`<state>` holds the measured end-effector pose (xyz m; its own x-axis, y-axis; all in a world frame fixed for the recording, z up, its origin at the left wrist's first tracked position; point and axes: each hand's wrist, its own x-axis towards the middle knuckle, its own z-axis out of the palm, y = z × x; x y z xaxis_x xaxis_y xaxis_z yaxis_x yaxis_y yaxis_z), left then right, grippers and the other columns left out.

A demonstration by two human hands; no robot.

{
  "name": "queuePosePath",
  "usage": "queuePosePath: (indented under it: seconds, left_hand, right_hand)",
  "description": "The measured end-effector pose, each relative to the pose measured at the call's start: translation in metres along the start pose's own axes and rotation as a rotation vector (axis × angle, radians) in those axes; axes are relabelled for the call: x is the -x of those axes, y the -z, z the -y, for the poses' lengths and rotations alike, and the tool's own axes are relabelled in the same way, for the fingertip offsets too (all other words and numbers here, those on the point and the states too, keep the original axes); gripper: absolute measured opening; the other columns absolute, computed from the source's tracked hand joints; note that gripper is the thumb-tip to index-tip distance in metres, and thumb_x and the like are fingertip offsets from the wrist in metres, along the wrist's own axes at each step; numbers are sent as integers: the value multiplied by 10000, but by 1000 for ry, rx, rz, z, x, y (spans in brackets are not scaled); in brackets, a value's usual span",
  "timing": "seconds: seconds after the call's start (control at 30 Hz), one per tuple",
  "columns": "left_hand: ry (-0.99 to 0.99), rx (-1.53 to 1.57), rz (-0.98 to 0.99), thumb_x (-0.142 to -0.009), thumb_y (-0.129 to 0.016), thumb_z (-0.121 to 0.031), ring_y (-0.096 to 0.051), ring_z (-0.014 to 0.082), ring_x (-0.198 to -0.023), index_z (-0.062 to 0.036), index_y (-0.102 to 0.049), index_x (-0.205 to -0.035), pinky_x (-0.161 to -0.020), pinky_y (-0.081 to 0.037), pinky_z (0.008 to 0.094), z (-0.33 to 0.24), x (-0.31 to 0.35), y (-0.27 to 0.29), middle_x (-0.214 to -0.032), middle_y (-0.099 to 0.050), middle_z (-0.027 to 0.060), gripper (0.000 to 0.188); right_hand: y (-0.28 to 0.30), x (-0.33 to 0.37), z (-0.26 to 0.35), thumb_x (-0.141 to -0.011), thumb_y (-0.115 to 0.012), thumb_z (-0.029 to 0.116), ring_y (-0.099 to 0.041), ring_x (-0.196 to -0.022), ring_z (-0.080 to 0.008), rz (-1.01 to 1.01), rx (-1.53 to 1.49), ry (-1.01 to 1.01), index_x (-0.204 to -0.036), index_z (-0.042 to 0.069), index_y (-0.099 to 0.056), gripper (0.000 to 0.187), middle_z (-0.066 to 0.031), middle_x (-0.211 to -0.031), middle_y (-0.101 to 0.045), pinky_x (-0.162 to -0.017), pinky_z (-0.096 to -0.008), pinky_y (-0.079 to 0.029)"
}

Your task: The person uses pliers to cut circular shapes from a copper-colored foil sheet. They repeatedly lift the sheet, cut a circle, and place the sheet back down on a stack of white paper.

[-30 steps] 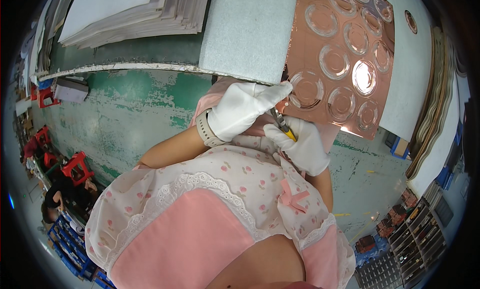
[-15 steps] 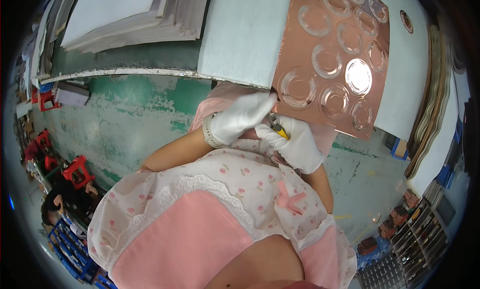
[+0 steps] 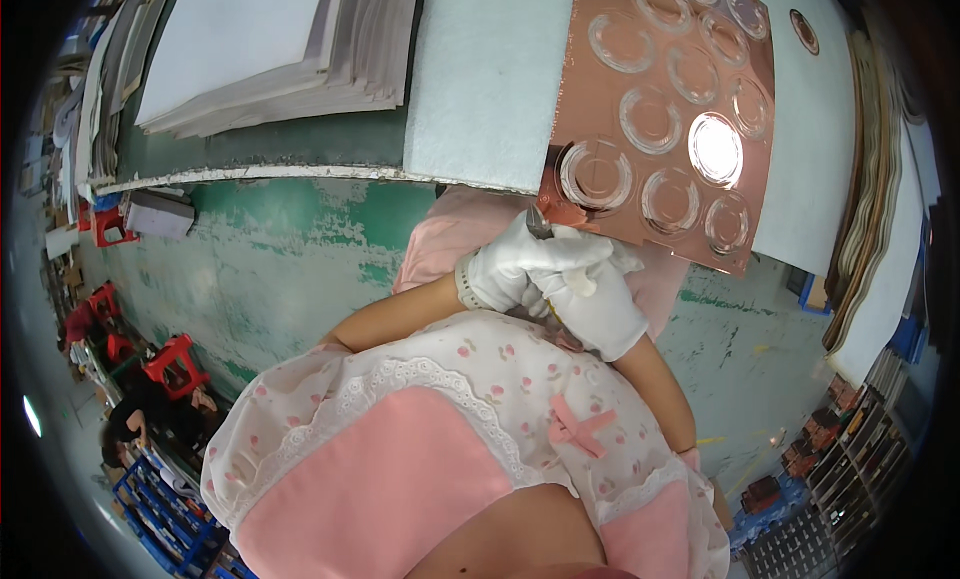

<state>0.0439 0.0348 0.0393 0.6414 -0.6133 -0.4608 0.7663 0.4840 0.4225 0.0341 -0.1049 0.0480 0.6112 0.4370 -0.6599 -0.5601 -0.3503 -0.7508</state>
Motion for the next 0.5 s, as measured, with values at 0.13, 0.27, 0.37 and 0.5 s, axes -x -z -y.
queuePosePath:
  seconds: [0.13,0.27,0.37,0.5]
  left_hand:
    - [-68,20,-90,-808,-610,-212,-578,119,-560,-13,-653,-804,-417,-395,219,12,-6,2,-773,-653,106,203]
    - [-190,145,-183,-811,-602,-202,-596,139,-607,-25,-620,-692,-490,-438,229,14,-9,-11,-693,-633,90,214]
    - [-222,226,-177,-809,-573,-185,-607,212,-739,2,-600,-776,-654,-466,290,18,-10,-9,-780,-632,148,191]
    - [-321,306,105,-798,-526,-166,-616,278,-890,29,-606,-932,-818,-467,335,28,-12,17,-888,-634,213,250]
  right_hand:
    - [-5,-6,-14,-840,-566,354,-624,-673,-245,-84,125,126,-920,19,-582,344,-110,-719,-615,-567,-350,-486]
    - [-7,-10,-20,-831,-566,353,-618,-658,-261,-167,222,259,-868,31,-598,326,-118,-697,-614,-563,-356,-485]
    - [-2,-8,-5,-811,-582,348,-614,-650,-278,-98,185,49,-825,43,-608,306,-130,-678,-610,-577,-374,-482]
    - [-2,-12,-4,-799,-578,340,-604,-615,-297,-124,244,127,-774,39,-610,304,-138,-648,-601,-568,-397,-476]
